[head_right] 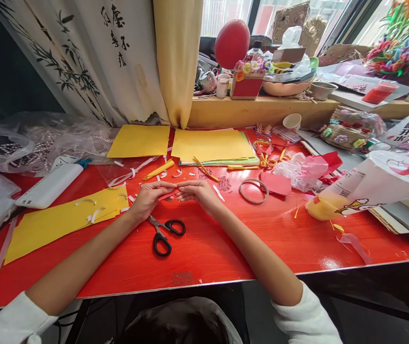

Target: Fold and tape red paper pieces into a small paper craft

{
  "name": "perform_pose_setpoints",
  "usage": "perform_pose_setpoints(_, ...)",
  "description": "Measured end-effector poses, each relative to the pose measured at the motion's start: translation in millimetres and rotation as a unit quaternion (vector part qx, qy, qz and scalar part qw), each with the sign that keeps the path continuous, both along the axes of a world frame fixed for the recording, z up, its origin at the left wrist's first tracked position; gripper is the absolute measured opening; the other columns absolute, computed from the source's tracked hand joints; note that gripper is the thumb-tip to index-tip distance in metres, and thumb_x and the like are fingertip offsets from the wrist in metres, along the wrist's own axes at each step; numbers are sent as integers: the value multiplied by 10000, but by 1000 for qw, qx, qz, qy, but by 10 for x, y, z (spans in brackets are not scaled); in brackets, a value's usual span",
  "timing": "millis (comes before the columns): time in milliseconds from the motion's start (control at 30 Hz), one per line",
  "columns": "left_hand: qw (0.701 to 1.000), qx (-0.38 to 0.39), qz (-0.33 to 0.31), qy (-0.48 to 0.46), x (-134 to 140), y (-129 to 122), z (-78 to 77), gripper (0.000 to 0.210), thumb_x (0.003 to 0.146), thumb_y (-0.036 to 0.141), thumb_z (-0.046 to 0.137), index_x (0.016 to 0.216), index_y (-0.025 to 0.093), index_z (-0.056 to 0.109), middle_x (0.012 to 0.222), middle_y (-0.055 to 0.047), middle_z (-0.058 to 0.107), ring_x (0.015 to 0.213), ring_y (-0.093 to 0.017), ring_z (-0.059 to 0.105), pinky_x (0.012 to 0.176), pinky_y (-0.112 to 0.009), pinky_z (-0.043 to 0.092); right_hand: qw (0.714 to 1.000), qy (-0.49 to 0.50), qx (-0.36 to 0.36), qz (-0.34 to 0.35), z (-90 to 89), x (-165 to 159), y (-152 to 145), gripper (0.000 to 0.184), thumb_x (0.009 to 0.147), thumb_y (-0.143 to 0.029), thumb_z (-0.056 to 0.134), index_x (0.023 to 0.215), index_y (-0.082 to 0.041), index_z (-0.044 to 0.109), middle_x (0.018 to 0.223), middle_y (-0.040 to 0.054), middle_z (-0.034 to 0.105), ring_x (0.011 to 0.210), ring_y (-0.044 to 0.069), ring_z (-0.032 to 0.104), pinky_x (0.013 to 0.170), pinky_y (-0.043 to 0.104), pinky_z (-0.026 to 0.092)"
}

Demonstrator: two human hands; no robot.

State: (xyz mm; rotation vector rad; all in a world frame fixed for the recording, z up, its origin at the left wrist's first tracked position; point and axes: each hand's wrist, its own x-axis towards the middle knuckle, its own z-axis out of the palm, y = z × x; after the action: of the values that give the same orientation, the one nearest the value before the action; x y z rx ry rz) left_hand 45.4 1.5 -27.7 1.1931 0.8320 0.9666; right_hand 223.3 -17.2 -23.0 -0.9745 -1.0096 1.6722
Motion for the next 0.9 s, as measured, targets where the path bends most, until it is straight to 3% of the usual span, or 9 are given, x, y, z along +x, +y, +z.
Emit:
perform_pose_setpoints(133,1000,8,7,4,-10,8,-13,170,687,225,675,824,139,726,741,-27,709,596,-103,634,640,-231,526,999,4,-18,47,31,30,7,184,737,-217,644,876,-111,700,749,82,723,674,134,680,699,251,552)
perform_pose_setpoints(267,999,26,7,41,-1,6,-18,168,699,228,660,834,147,719,712,-9,691,595,-107,640,635,-226,530,997,-39,-35,53,62,24,-2,206,783,-323,644,790,-130,714,715,83,718,647,132,671,661,225,546)
perform_pose_setpoints(433,997,44,-5,60,23,-17,-11,176,695,263,662,818,139,688,747,-6,669,625,-108,621,633,-244,547,996,-67,-31,52,68,18,-16,143,787,-245,628,757,-142,723,736,73,724,650,128,668,676,227,535)
perform_pose_setpoints(633,996,51,-32,62,27,-38,5,248,719,335,669,862,134,638,764,0,611,653,-105,607,646,-246,555,996,-88,12,30,54,4,-2,151,752,-270,672,758,-129,725,736,65,723,647,125,663,688,234,541)
perform_pose_setpoints(900,995,57,28,76,45,-9,-50,329,691,415,700,846,142,601,795,7,614,597,-97,601,607,-244,551,994,-88,-22,54,40,55,23,207,819,-292,621,768,-104,695,705,83,717,625,123,677,652,223,560)
